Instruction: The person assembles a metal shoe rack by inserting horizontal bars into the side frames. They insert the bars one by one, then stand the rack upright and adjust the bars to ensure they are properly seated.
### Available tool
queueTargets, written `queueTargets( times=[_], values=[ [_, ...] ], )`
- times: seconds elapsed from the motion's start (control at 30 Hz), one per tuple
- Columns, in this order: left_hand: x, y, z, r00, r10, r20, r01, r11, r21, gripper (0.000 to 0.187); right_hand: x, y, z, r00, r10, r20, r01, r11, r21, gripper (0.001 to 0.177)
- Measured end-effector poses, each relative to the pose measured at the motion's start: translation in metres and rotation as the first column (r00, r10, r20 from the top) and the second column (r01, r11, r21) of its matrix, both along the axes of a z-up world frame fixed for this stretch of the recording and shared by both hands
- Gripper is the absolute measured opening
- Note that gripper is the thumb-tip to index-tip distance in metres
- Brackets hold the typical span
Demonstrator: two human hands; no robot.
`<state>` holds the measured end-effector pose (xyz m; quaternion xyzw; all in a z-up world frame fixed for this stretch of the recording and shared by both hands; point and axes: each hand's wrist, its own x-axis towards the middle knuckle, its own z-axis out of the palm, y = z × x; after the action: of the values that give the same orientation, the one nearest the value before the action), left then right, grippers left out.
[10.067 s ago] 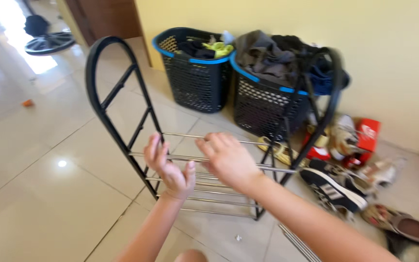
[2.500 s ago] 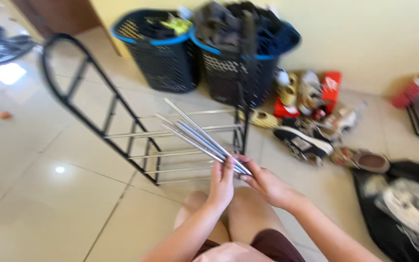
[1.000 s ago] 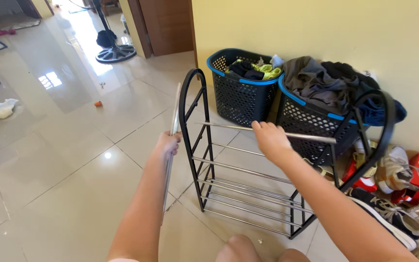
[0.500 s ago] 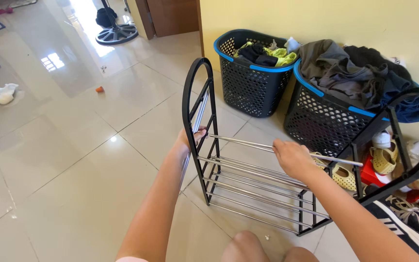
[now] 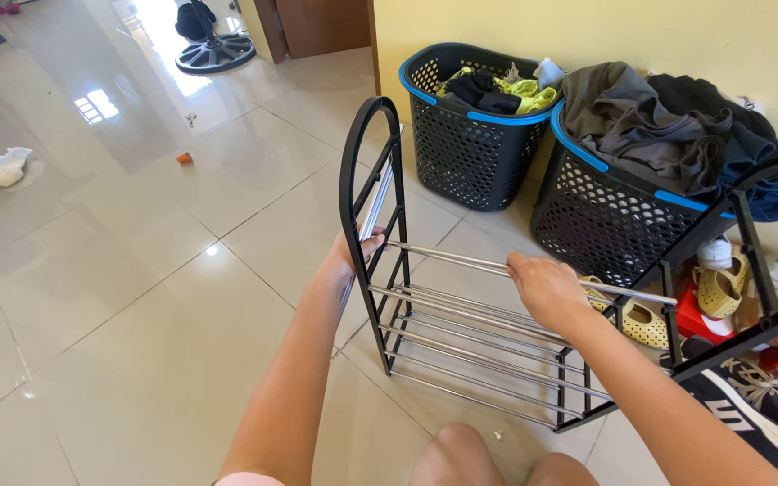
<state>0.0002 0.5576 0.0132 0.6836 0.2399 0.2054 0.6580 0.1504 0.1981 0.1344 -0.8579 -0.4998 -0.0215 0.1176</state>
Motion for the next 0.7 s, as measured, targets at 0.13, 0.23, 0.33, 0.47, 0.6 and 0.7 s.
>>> queueTargets(
  times=[0.13,0.23,0.33,0.47,0.6,0.7],
  values=[
    [0.000,0.006,-0.005,1.000,-0.002,-0.021,0.002,1.000,0.000,0.035,-0.001,0.003,0.001,1.000,-0.012,0.022,0.013,0.999,-0.049,0.019],
    [0.006,0.011,-0.017,0.999,-0.001,0.049,0.002,1.000,-0.017,0.035,0.000,0.004,-0.002,0.998,-0.015,0.058,0.019,0.997,-0.074,0.018],
    [0.015,0.018,-0.029,0.987,-0.002,0.158,0.009,0.999,-0.041,0.035,0.001,0.006,-0.004,0.995,0.011,0.097,-0.004,0.998,-0.063,0.016],
    [0.021,0.030,-0.042,0.999,0.023,0.026,-0.022,1.000,-0.009,0.035,0.002,0.007,-0.010,0.993,0.017,0.119,-0.009,0.998,-0.068,0.016],
    [0.026,0.043,-0.058,0.992,-0.029,0.120,0.040,0.994,-0.097,0.034,0.004,0.007,-0.010,0.997,0.023,0.076,-0.023,1.000,-0.013,0.015],
    [0.030,0.045,-0.073,0.995,0.032,0.099,-0.029,0.999,-0.028,0.037,0.001,0.005,-0.010,0.998,0.022,0.056,-0.021,0.999,-0.025,0.016]
  ],
)
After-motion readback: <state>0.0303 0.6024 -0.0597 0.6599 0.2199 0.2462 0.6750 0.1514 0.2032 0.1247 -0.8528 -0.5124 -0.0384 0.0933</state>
